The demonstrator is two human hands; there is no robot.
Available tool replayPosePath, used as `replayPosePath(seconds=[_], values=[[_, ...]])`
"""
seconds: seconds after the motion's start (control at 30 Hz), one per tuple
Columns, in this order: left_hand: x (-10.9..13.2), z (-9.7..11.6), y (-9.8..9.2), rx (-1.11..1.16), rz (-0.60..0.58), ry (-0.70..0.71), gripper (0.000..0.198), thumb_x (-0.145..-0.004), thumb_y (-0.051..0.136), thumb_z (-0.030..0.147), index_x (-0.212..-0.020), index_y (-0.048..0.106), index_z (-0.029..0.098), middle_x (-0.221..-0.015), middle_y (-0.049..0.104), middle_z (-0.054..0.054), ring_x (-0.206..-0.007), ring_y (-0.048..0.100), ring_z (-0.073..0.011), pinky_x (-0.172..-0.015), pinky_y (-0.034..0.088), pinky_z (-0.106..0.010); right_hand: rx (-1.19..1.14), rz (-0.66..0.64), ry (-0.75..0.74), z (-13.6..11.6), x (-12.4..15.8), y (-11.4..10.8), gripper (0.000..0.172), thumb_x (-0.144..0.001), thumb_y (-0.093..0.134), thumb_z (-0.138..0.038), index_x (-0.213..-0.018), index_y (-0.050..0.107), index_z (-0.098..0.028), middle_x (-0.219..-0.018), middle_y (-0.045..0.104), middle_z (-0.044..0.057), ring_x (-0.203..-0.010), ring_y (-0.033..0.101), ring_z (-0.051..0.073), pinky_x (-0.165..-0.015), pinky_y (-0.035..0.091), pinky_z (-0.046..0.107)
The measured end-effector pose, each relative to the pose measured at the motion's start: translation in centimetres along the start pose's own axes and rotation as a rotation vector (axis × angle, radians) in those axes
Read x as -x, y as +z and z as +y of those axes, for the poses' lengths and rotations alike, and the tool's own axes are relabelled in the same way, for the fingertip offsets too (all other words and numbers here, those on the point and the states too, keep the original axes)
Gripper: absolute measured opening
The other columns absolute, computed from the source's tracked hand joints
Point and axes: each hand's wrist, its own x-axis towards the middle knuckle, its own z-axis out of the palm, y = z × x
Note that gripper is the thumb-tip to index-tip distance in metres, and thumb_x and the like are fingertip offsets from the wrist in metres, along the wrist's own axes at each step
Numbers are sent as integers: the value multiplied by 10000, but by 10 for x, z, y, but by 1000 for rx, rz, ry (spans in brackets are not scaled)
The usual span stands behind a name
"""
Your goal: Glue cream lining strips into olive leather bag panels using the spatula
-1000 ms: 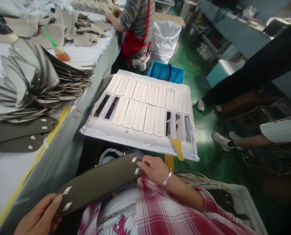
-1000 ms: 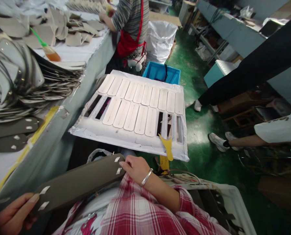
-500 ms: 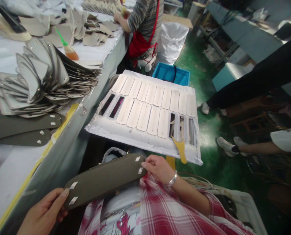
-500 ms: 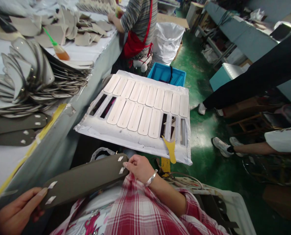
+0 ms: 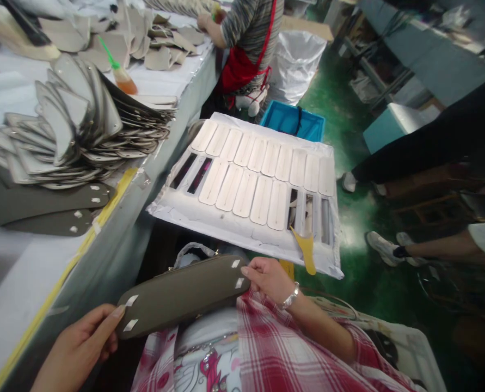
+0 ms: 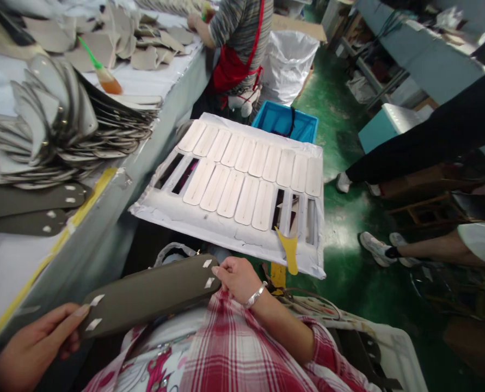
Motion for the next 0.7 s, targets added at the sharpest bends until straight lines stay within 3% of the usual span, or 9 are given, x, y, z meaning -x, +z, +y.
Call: replayPosePath(seconds=[0.07, 0.2, 0.5, 0.7], values=[[5, 10, -4, 89, -68, 7, 412, -748, 443, 603, -638, 496, 209, -440, 496, 68, -435, 465, -108, -448, 370, -203, 78, -13, 21, -2, 2, 0, 260, -760, 512, -401, -641, 484, -172, -408, 458, -60, -301, 363, 53, -319, 257, 163], [4, 18, -10, 171, -43, 40, 393, -763, 478, 540, -603, 467, 182, -390, 446, 67, -373, 407, -84, -411, 297, -188, 172, -53, 31, -4, -5, -1, 385, -727, 496, -550, -645, 488, -173, -423, 453, -47, -318, 378, 61, -336, 269, 175], [4, 4, -13, 328, -18, 83, 354, -735, 538, 495, -608, 500, 167, -390, 455, 68, -344, 393, -67, -392, 274, -181, 190, -21, 58, -9, -4, 6, 436, -631, 553, -615, -634, 501, -182, -424, 441, -41, -337, 363, 66, -351, 280, 190], [2, -1, -16, 299, -10, 126, 371, -724, 526, 518, -608, 521, 166, -411, 480, 54, -341, 411, -76, -380, 285, -190, 259, -3, 17, -14, 1, 13, 432, -679, 520, -610, -620, 484, -183, -439, 430, -47, -350, 348, 64, -356, 266, 192]])
